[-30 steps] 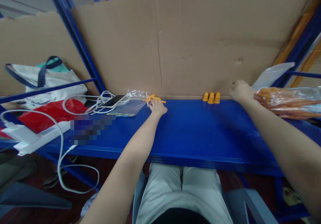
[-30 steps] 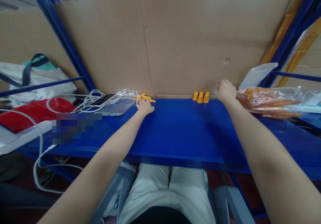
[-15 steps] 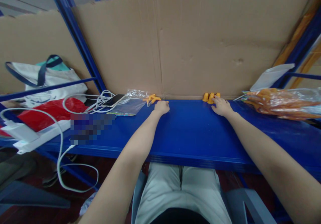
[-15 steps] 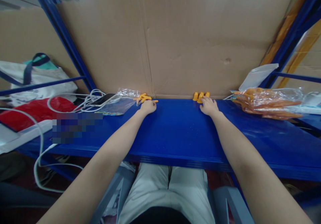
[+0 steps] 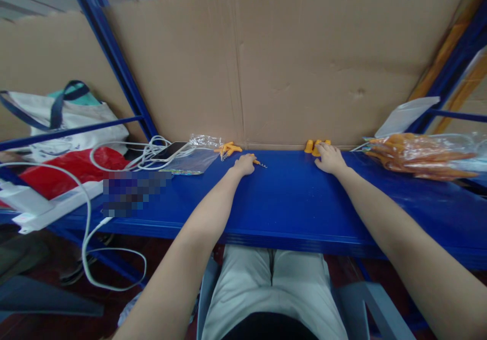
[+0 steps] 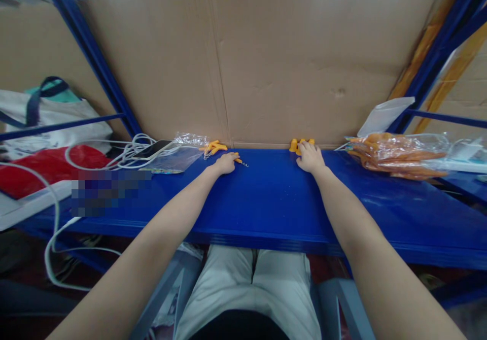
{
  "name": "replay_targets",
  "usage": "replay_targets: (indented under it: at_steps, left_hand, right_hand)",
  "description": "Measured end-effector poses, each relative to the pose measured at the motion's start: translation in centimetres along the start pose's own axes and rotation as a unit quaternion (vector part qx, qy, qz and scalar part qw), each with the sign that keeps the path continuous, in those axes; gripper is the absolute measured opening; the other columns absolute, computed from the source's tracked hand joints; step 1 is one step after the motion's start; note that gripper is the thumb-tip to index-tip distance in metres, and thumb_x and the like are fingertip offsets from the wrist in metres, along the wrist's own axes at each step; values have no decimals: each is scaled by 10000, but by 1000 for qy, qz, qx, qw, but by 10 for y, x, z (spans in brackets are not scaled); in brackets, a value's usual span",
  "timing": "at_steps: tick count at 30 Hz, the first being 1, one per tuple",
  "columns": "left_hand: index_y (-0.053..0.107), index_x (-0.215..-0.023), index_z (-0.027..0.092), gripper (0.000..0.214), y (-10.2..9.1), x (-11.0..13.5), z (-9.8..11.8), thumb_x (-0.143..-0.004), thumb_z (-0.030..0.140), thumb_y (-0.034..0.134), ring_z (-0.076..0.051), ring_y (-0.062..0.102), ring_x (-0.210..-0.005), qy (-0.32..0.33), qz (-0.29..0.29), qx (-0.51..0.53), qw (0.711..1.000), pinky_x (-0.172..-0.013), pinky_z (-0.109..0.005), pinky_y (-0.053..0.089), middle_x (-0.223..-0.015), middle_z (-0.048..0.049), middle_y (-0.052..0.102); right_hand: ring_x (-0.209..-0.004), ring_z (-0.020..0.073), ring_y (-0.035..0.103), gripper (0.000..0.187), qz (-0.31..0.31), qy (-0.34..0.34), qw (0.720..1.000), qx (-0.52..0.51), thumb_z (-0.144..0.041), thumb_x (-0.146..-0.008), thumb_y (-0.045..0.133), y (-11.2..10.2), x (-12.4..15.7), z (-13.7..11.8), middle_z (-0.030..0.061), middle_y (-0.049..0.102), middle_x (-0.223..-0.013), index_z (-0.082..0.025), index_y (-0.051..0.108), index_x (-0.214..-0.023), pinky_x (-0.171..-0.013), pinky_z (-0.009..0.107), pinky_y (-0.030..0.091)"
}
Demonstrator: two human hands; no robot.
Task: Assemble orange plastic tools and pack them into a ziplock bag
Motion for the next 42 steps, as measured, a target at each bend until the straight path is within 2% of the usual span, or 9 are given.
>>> replay_targets:
  at_steps: [5, 10, 16, 19, 23, 27, 30, 37, 42]
  left_hand:
    - [641, -1278, 244, 459, 2, -2, 0, -882, 105, 457, -228, 555, -1275, 22, 1, -5, 1000, -1080, -358, 426, -1356, -98, 612]
    - [707, -1184, 241, 407, -3, -4, 3, -868, 110, 485, -222, 602, -1192, 58, 39, 3, 998, -1059, -329, 446, -1248, -83, 675]
    - [716, -1178, 227, 394, -2, -6, 5, -877, 143, 476, -228, 588, -1184, 74, 43, -15, 996, -1060, -332, 442, -1229, -96, 666]
    - [723, -1155, 250, 394, -2, -6, 5, -855, 129, 499, -221, 590, -1166, 75, 48, -5, 996, -1058, -338, 443, -1202, -77, 674]
    - [727, -1152, 206, 398, -6, -3, 9, -868, 111, 465, -219, 598, -1143, 85, 53, -22, 995, -1058, -319, 431, -1184, -98, 672]
    - [737, -1126, 180, 351, -10, 1, 15, -886, 155, 482, -229, 606, -1125, 85, 50, -29, 995, -1034, -310, 445, -1154, -117, 664]
    - [732, -1130, 194, 326, -10, 3, 16, -904, 216, 497, -210, 630, -1093, 74, 39, -20, 996, -999, -282, 463, -1170, -105, 643]
    - [746, -1079, 199, 283, -8, 0, 13, -885, 236, 544, -240, 661, -1077, 47, 27, 15, 998, -941, -291, 497, -1150, -95, 711]
    - [759, -1043, 185, 262, -8, -2, 13, -876, 233, 562, -248, 677, -1062, 39, 18, 32, 999, -922, -296, 512, -1114, -101, 740]
  right_hand:
    - [-1144, 349, 538, 508, 20, -20, 999, 21, -176, -867, 355, -11, -1, -20, 248, 579, -1224, -12, 479, -1333, -985, 474, 373]
    - [-1095, 344, 563, 462, -2, -51, 998, 33, -141, -878, 334, -9, -3, -36, 237, 587, -1229, -45, 513, -1293, -957, 500, 369]
    - [-1144, 378, 554, 513, -10, -16, 1000, -21, -184, -866, 371, 2, -4, -21, 231, 582, -1262, -82, 500, -1352, -922, 532, 442]
    - [-1190, 387, 537, 497, -49, 18, 997, -49, -219, -860, 388, 12, -4, -9, 232, 577, -1287, -103, 539, -1319, -931, 524, 464]
    - [-1256, 404, 497, 561, -85, 63, 992, -73, -247, -857, 395, 16, -2, -1, 244, 546, -1338, -101, 473, -1393, -937, 554, 472]
    - [-1353, 402, 408, 631, -61, 25, 995, -75, -219, -845, 388, 13, -3, -6, 220, 440, -1479, -132, 400, -1469, -992, 586, 439]
    - [-1386, 372, 381, 628, -80, 22, 994, -73, -214, -846, 376, 19, -5, -6, 186, 417, -1514, -144, 414, -1469, -1056, 562, 394]
    - [-1326, 404, 429, 665, -65, 7, 995, -81, -198, -820, 399, 23, -9, -3, 217, 493, -1431, -125, 401, -1481, -997, 573, 425]
    - [-1241, 355, 504, 576, -68, -13, 996, -62, -131, -815, 387, 28, -12, -5, 214, 512, -1366, -113, 543, -1369, -1011, 506, 411]
Point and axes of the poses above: each hand's wrist, its own x-axis away from the middle knuckle, its own y-axis out of the palm, z = x × y, the point moved 7 cm from there along -x, towards the middle knuckle
